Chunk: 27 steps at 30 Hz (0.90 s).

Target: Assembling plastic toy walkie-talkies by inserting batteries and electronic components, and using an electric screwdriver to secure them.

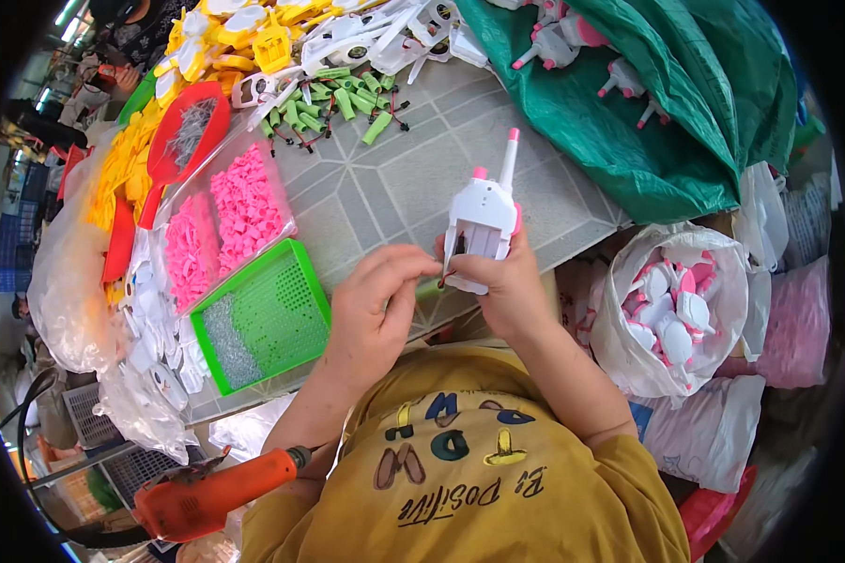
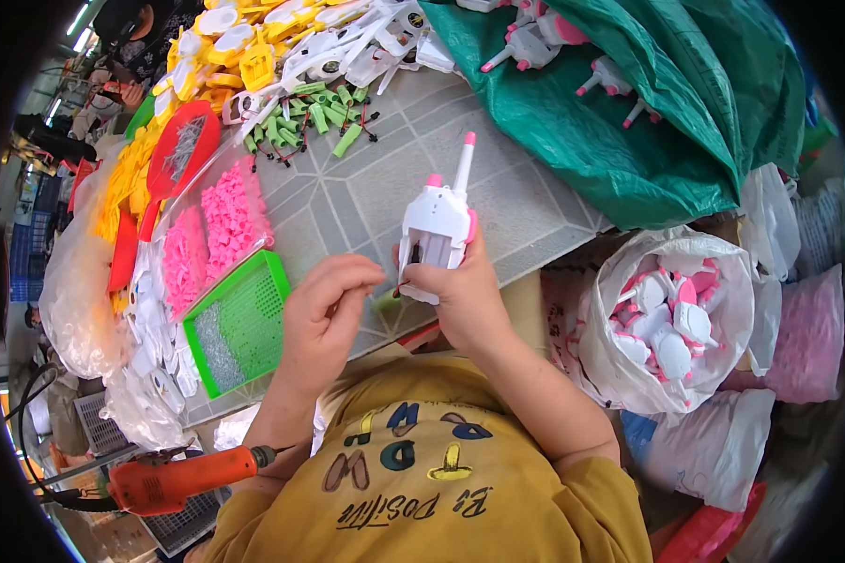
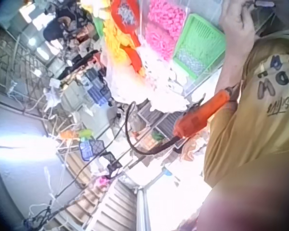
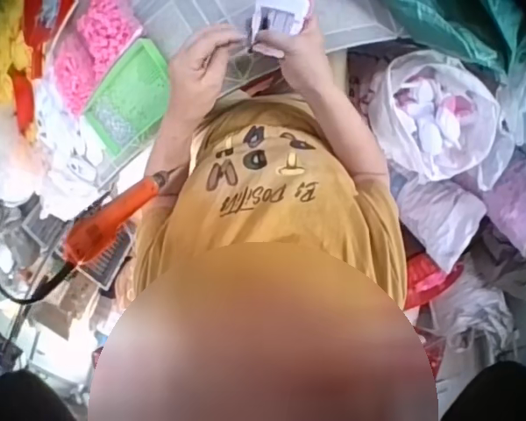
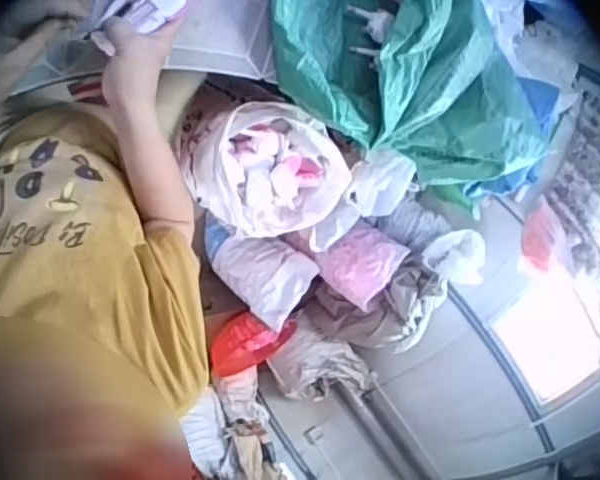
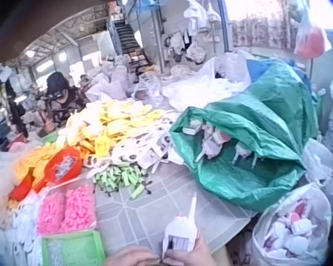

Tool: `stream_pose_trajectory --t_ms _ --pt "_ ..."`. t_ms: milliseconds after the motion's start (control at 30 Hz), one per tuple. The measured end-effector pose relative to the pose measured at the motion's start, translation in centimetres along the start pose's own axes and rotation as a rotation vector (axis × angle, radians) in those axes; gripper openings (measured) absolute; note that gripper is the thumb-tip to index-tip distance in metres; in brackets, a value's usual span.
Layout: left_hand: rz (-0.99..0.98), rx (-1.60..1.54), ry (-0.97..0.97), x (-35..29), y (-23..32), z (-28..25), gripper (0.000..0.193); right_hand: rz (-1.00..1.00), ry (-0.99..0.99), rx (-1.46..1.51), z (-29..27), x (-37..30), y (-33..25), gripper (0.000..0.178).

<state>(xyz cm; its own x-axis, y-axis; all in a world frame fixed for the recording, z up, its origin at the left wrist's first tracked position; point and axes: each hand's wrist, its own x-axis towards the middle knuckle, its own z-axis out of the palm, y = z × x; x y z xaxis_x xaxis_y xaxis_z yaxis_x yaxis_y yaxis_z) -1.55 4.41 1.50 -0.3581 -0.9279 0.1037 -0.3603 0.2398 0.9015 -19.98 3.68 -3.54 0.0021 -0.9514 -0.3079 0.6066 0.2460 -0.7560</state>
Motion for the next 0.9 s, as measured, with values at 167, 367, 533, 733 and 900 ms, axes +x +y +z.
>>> stream_pose_trajectory --t_ms 167,367,533,733,900 --pt "0.184 0.192 0.008 -0.1 -0.3 1.0 0.036 0.072 -0.009 0.215 0.4 0.1 -1.5 0.065" --pt "-0.101 -0.021 0.134 -1.7 -2.7 2.2 0.034 0.074 -0.031 0.259 0.4 0.2 -1.9 0.066" --pt "0.027 -0.044 0.094 -0.6 -1.0 0.9 0.036 -0.084 -0.014 0.089 -0.1 0.5 -0.7 0.076" --pt "-0.024 -0.132 0.108 0.3 -0.4 1.6 0.038 -0.207 0.015 -0.272 -0.2 0.1 0.9 0.091" --pt "-0.076 -0.297 0.027 1.3 -0.8 1.6 0.032 0.055 -0.114 0.072 0.0 -0.6 -0.5 0.082"
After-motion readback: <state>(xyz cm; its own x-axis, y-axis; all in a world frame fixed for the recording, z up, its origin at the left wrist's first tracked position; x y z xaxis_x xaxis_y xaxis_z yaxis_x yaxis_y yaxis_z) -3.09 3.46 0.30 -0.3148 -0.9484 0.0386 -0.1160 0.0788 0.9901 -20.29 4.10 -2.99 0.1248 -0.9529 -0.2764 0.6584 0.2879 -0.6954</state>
